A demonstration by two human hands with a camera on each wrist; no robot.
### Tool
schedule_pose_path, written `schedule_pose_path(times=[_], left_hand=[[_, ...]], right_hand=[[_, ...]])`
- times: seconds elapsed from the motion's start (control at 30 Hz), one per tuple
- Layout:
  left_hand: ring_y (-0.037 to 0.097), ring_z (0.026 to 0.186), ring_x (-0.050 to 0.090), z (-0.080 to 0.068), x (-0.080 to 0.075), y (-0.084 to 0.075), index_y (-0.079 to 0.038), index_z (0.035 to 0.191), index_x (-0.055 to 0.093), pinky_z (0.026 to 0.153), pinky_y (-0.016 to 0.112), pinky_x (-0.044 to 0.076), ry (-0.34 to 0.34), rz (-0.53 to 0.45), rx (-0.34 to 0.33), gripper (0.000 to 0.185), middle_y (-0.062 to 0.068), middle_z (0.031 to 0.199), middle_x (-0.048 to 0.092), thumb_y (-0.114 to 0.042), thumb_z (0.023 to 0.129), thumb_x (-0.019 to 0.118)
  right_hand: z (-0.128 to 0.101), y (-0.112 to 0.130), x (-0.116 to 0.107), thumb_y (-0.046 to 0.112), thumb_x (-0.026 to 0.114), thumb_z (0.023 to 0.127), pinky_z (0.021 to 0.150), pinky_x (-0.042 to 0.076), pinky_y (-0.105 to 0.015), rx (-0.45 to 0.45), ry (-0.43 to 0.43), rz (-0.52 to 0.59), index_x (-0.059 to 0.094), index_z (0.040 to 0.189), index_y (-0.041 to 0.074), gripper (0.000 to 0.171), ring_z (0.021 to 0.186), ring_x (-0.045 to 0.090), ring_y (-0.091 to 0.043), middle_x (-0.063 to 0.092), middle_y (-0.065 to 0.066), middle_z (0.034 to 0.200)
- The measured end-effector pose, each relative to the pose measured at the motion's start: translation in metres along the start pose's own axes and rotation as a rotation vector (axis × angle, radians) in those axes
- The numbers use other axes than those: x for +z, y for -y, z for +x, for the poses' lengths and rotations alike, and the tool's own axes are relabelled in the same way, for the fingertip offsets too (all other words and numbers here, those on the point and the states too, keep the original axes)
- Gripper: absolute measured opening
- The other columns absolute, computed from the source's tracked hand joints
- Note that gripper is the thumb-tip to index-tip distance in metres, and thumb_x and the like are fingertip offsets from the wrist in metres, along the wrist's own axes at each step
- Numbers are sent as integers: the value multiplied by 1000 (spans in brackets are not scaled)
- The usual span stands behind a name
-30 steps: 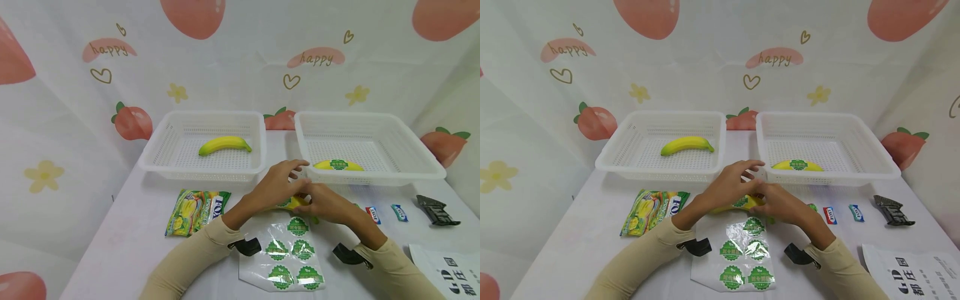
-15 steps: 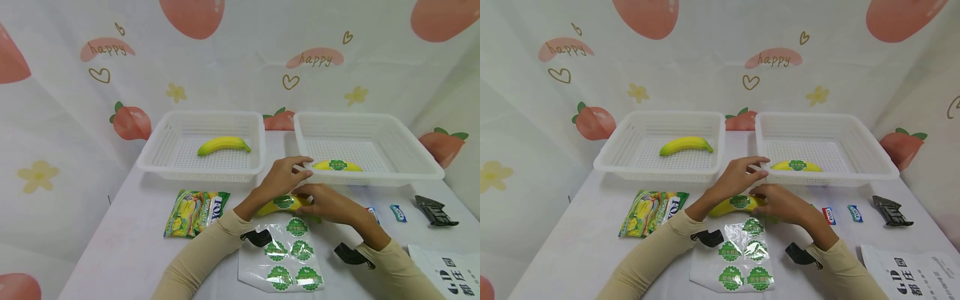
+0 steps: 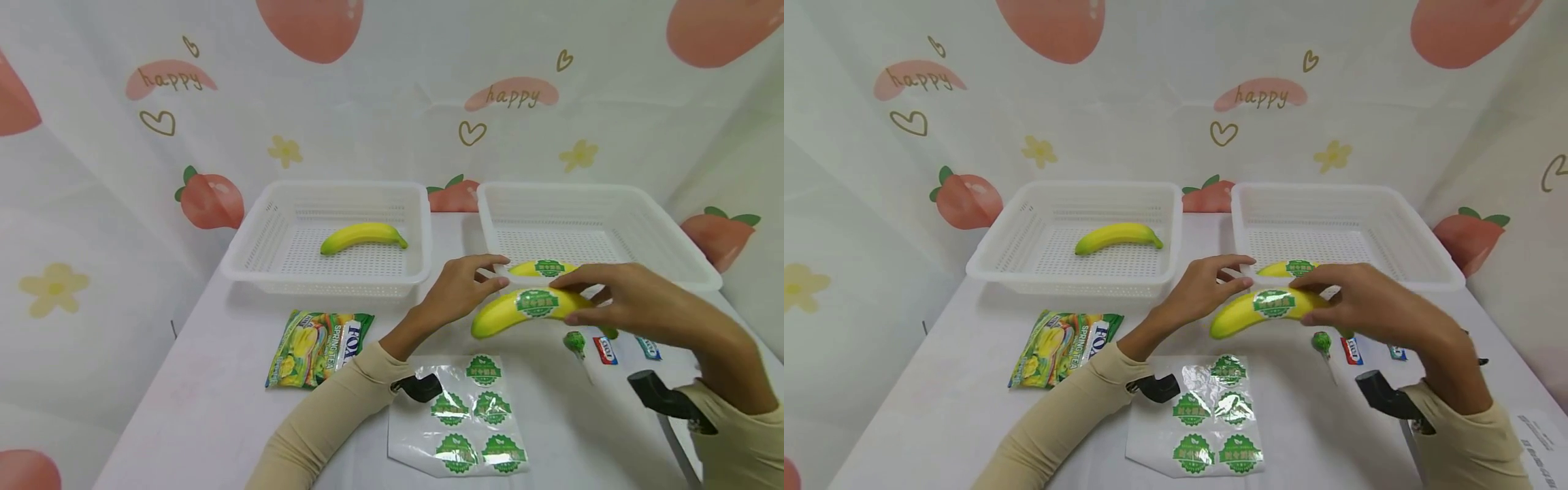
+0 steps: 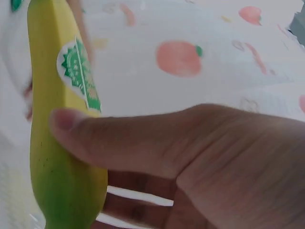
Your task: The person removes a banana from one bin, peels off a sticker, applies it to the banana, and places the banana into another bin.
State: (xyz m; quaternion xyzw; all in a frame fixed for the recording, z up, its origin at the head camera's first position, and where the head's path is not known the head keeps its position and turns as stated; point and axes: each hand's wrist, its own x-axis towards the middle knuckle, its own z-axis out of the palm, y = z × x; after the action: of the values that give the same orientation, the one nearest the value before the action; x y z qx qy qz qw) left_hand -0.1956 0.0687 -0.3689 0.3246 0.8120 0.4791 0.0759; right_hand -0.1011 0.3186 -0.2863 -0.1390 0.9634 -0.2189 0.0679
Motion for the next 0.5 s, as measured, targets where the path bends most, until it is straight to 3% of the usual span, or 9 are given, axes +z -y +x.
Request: schedule_pose_path(times=[0.13, 0.3, 0.4, 0.5], left_hand=[[13, 98, 74, 1, 1, -1, -17, 144, 68, 77, 18, 56, -15, 6, 2, 39, 4, 125, 72, -20, 105, 69], [13, 98, 74, 1, 0, 0, -15, 143, 67, 76, 18, 56, -13, -15, 10, 41, 4, 125, 72, -21, 103, 72], [12, 98, 73, 1, 0, 1, -14, 142, 68, 78, 18, 55, -10, -22, 14, 41, 4, 125, 72, -25, 103, 72], [12, 98, 73, 1, 1, 2, -14, 142, 68, 78, 17, 55, -13, -23, 15, 40, 3, 125, 72, -26, 103, 72]], right_hand=[[6, -18, -30, 30, 90, 86, 64, 55, -23, 40, -57, -68, 70, 136, 7, 58, 97, 72, -30, 72, -19, 129], [31, -44, -61, 30, 87, 91, 73, 53, -25, 92, -52, -55, 66, 140, 5, 59, 105, 70, -33, 70, -21, 132], [50, -60, -74, 29, 84, 93, 86, 56, -45, 87, -37, -68, 64, 142, 3, 60, 112, 66, -37, 68, -23, 135], [67, -73, -80, 32, 80, 96, 95, 49, -70, 116, -3, -52, 59, 147, 2, 63, 122, 60, -44, 63, -27, 142]])
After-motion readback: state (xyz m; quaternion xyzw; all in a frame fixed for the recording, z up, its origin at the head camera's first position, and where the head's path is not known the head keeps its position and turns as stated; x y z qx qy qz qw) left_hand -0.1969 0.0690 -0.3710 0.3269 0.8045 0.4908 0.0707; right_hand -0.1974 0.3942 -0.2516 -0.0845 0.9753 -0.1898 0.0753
